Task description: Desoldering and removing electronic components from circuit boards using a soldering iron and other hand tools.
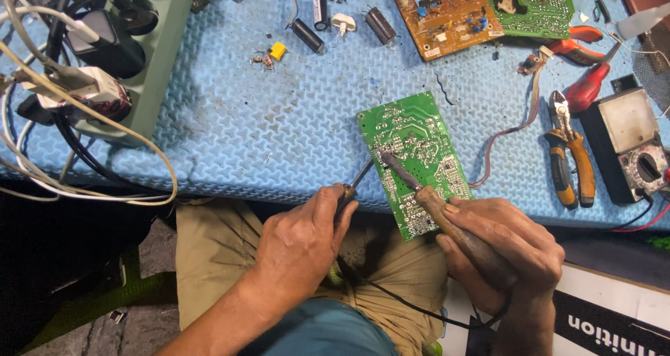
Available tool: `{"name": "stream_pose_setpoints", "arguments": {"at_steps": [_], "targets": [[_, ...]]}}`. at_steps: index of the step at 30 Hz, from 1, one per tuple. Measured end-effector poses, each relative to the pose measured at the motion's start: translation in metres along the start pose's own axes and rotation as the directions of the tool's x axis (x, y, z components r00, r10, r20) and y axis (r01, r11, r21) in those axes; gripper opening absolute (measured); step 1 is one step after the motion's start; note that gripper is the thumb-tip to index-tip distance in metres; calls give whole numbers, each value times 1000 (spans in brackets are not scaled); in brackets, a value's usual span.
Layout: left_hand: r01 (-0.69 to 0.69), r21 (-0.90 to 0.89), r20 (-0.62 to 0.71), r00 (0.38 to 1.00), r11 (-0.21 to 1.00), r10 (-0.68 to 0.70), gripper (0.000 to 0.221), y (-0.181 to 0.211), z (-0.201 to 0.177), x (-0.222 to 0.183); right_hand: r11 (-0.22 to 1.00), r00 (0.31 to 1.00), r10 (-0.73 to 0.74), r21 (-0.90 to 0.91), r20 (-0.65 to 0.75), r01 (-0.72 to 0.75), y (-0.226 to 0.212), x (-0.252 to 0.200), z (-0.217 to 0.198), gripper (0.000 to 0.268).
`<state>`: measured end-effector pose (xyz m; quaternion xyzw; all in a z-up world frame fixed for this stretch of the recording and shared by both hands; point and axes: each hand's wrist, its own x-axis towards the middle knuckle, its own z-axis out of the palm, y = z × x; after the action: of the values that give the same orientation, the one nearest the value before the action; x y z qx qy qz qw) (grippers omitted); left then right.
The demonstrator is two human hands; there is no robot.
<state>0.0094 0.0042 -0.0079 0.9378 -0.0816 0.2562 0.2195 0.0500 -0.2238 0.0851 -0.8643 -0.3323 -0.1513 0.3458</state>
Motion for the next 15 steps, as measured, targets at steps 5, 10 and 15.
{"name": "stream_pose_setpoints", "arguments": {"at_steps": [5, 10, 15], "targets": [[-6, 23, 3, 1000, 1000, 6, 23, 0, -2, 4, 1000, 1000, -4, -8, 4, 4, 2, 0, -2, 16], [-21, 91, 29, 999, 996, 18, 24, 0, -4, 7, 998, 998, 60, -1, 21, -60, -3, 3, -5, 16], [-75, 200, 95, 994, 977, 57, 30, 0, -6, 10, 999, 998, 51, -5, 25, -51, -1, 3, -7, 16]]}}
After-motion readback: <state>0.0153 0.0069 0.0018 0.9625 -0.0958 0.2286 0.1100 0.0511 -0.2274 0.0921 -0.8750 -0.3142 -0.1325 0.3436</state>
